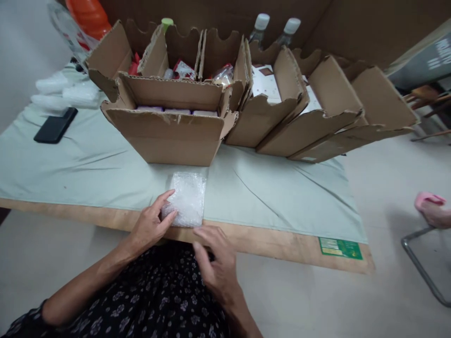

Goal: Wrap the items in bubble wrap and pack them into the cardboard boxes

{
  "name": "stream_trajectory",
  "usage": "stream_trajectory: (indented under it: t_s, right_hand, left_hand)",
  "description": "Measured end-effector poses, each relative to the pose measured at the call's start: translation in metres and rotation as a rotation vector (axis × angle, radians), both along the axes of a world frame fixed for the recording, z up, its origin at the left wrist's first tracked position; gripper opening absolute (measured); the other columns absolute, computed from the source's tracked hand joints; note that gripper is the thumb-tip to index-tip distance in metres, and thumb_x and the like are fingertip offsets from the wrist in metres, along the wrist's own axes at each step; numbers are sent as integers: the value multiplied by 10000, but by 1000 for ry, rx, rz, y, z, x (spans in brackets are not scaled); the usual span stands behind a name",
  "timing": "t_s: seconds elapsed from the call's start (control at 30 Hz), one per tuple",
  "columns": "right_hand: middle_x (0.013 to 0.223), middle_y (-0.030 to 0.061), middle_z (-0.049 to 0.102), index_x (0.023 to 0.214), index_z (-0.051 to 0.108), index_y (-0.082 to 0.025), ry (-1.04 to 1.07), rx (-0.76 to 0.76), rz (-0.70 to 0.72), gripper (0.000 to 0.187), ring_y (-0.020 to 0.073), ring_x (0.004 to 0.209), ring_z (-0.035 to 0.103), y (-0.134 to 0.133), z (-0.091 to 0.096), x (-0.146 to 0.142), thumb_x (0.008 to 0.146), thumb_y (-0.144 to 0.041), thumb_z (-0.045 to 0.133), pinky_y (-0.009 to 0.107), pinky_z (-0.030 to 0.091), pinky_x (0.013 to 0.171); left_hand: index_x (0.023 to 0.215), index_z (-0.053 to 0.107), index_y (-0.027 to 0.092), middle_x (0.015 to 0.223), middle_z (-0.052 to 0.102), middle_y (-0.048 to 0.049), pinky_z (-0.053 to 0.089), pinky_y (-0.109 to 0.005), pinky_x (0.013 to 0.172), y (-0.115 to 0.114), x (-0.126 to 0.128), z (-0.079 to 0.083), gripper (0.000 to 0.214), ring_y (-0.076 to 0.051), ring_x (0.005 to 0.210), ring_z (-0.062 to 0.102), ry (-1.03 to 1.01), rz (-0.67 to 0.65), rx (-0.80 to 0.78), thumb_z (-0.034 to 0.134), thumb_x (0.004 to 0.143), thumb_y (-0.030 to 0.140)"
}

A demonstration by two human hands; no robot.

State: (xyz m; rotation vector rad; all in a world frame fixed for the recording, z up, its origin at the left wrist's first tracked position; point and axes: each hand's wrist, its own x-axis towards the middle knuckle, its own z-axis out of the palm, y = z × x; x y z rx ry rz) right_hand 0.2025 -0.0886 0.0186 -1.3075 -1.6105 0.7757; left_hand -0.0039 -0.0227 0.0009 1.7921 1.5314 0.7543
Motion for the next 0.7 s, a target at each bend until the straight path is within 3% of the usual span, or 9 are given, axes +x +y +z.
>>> stream_trajectory:
  t_s: [0.1,0.2,0.37,0.7]
  right_hand:
    - [1263,87,726,1224,661,-259,-339,206,80,322,302,1255,620,13,-7,-16,928,-145,604,512,514,995]
    - [1376,115,672,1298,606,-222,-497,208,96,371,325,1337,557,22,-16,-20,931,-173,585,524,473,1016]
    - [1383,104,667,1331,567,-232,-522,207,112,409,304,1329,565,25,-23,-9,926,-177,580,490,469,1015]
    - [1350,105,683,1309,582,-220,-561,350,132,393,290,1286,603,36,-29,1,920,-164,576,453,524,951]
  left_hand:
    - [1456,511,192,929,735,-24,562,-290,718,2,2,-1,548,-142,636,633,27,-8,-14,567,918,276]
    - [1458,507,195,919,727,-28,554,-300,705,3,3,-1,549,-147,624,621,37,-6,-28,557,918,280]
    - [1469,490,179,877,740,-33,557,-309,709,1,5,0,569,-175,682,659,34,-15,-42,562,913,274]
    - [1466,515,175,946,776,-68,600,-343,757,6,7,-9,562,-200,762,721,-10,-31,-40,538,908,235]
